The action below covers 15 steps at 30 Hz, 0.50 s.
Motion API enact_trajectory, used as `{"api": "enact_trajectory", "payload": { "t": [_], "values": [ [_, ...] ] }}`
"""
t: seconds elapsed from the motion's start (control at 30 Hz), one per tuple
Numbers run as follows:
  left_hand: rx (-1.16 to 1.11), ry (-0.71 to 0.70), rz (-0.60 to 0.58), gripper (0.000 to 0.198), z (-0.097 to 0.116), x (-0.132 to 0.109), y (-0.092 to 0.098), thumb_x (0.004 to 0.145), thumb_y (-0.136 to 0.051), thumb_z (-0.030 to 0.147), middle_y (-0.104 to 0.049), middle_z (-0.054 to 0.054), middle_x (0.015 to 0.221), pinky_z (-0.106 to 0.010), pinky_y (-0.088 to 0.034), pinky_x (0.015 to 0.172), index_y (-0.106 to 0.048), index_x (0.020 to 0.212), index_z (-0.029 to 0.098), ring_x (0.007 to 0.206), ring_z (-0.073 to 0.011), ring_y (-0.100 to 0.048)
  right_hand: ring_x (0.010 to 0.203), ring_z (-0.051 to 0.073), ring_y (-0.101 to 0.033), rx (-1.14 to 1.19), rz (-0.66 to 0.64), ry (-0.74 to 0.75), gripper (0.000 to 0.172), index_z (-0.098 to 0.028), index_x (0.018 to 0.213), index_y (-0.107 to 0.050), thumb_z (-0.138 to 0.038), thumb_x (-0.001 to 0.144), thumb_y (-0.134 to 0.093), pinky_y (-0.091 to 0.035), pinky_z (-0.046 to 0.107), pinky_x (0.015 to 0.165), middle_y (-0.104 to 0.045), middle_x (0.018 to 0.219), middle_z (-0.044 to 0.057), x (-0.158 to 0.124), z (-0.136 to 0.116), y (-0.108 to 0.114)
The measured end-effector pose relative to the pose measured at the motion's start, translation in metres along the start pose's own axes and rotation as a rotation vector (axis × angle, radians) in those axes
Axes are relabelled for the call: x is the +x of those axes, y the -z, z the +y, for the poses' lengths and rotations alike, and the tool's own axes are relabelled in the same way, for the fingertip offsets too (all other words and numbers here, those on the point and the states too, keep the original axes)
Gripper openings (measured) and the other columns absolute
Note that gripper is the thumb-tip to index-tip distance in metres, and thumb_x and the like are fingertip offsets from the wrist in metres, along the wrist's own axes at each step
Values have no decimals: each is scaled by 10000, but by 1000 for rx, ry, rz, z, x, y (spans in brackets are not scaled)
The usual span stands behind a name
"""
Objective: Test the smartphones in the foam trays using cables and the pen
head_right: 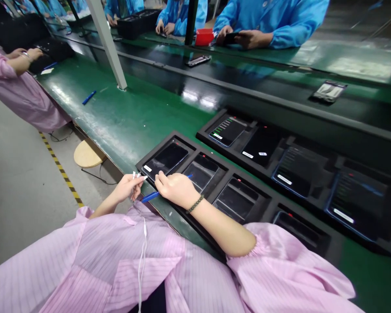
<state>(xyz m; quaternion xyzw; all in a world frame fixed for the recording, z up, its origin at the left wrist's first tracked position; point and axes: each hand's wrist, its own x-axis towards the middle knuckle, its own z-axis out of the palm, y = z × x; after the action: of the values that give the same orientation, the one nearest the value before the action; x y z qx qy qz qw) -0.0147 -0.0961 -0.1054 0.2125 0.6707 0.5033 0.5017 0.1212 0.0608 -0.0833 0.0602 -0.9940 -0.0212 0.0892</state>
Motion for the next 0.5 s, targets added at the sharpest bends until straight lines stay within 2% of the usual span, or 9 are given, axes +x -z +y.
{"api": "enact_trajectory", "payload": {
  "t": [0.1, 0.27, 0.5],
  "values": [
    [-12, 25, 24, 507, -4, 0, -2, 740, -629, 638, -491, 2, 315, -177, -281, 292, -459, 574, 189, 238, -85, -395, 606, 131, -632, 42, -107, -29, 295, -115, 1051, -707, -150, 968, -427, -283, 295, 487, -730, 1006, 133, 0, -3, 7],
    [5, 13, 28, 506, -7, -3, -6, 742, -623, 645, -495, 8, 319, -168, -288, 298, -461, 595, 188, 245, -82, -404, 735, 201, -687, 89, -323, -77, 437, -120, 1092, -693, -420, 1009, -386, -300, 300, 507, -705, 1102, 151, 4, -4, 23],
    [31, -5, 45, 539, -8, -2, -9, 726, -619, 697, -519, 16, 355, -183, -325, 305, -448, 632, 195, 262, -98, -443, 753, 193, -688, 127, -342, -96, 416, -122, 1109, -675, -391, 1017, -372, -266, 317, 512, -695, 1104, 141, 3, -6, 23]
  ]
}}
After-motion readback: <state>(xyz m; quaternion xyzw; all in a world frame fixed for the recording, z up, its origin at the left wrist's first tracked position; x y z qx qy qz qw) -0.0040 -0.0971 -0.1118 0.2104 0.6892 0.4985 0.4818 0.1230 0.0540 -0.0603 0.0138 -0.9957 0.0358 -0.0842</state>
